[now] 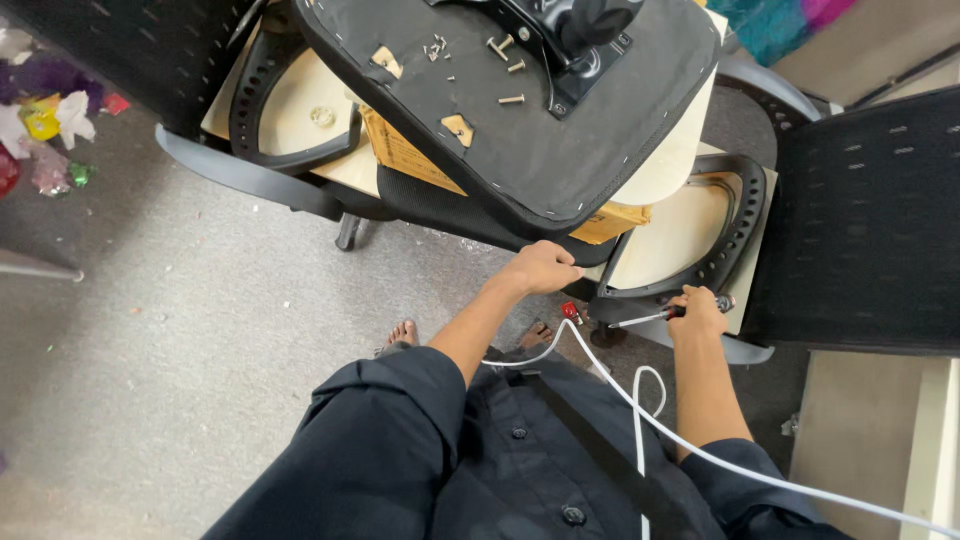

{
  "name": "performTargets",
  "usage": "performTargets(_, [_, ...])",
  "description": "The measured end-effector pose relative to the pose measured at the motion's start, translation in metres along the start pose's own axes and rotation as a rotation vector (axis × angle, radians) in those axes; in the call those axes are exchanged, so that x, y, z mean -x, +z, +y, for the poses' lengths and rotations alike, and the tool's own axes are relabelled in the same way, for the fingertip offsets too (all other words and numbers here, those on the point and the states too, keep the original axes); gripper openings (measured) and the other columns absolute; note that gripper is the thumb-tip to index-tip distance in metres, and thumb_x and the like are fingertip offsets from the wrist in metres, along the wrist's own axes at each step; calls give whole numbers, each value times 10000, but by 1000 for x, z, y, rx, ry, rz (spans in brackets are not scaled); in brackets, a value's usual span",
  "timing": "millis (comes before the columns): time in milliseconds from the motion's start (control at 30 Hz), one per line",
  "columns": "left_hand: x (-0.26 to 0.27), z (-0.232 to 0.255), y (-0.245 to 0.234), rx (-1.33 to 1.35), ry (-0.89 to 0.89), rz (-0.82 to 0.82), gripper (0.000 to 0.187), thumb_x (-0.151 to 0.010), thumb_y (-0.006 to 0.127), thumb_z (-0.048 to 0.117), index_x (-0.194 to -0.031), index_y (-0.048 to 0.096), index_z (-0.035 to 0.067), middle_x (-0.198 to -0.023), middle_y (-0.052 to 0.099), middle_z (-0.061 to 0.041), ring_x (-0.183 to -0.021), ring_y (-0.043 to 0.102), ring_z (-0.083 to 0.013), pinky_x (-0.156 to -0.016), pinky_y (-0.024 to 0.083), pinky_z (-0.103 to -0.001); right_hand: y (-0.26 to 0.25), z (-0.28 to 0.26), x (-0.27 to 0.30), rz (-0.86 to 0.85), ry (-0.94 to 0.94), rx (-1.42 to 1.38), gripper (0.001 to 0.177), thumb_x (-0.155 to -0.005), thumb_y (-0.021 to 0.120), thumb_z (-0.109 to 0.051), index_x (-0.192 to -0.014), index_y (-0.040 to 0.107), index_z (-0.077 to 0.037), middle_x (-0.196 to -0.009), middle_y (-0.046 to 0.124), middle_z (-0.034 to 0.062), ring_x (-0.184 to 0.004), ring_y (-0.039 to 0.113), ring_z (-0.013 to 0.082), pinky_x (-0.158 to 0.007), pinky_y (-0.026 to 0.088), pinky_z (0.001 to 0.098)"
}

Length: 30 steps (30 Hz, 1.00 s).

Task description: The person uses a screwdriver to tighten screws on the underside of an office chair seat, then picks up a black plastic base frame and aligns it with the seat. They insert and tighten screws to attach the base frame to the seat.

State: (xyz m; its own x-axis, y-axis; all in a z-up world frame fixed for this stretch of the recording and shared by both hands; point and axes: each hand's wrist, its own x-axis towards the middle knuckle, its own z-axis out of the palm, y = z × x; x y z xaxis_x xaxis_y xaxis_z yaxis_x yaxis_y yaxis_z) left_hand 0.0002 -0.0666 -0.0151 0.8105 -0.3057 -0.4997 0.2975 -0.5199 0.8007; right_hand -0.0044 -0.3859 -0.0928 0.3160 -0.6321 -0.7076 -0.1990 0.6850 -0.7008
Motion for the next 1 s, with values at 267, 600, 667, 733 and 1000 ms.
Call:
performTargets(267, [-40, 48, 89, -185, 16, -101, 367, -834, 680, 382, -1045, 791, 103, -1100, 765, -162, -1068, 716, -334, -944, 543, -413, -8, -28, -83, 18, 328, 86, 256, -995, 660, -114, -778, 529, -147, -591, 481, -56, -459, 439, 64, -558, 383, 222])
performTargets(600, [-90, 43, 141, -383, -125, -89, 421, -869, 642, 280, -1146, 734, -25, -1227, 704, -243, -1182, 669, -383, -1017, 520, -417, 8, -20, -142, 237, 516, -17, 441, -906, 758, -54, -606, 441, -120, -625, 571, 3, -455, 511, 106, -437, 474, 211])
performTargets(667, [-94, 41, 144, -344, -132, -83, 438, -839, 633, 251, -1190, 743, 12, -1264, 704, -225, -1215, 659, -371, -1046, 512, -410, 11, -17, -152, 240, 488, 88, 413, -895, 750, -62, -608, 456, -104, -623, 573, 12, -446, 510, 121, -439, 456, 238])
performTargets(733, [-96, 44, 146, -290, -153, -47, 489, -825, 641, 245, -1265, 699, 39, -1319, 668, -213, -1259, 623, -361, -1076, 485, -407, 8, -8, -159, 226, 516, 102, 389, -898, 735, -42, -637, 451, -92, -632, 571, 28, -445, 495, 123, -440, 453, 245])
performTargets(1000, [-112, 75, 145, -194, -221, 32, 631, -822, 644, 237, -1430, 584, 76, -1439, 590, -202, -1337, 571, -342, -1118, 451, -408, -6, 0, -177, 8, 641, 129, 269, -954, 691, -80, -792, 478, -108, -639, 499, -12, -480, 473, 94, -526, 459, 297])
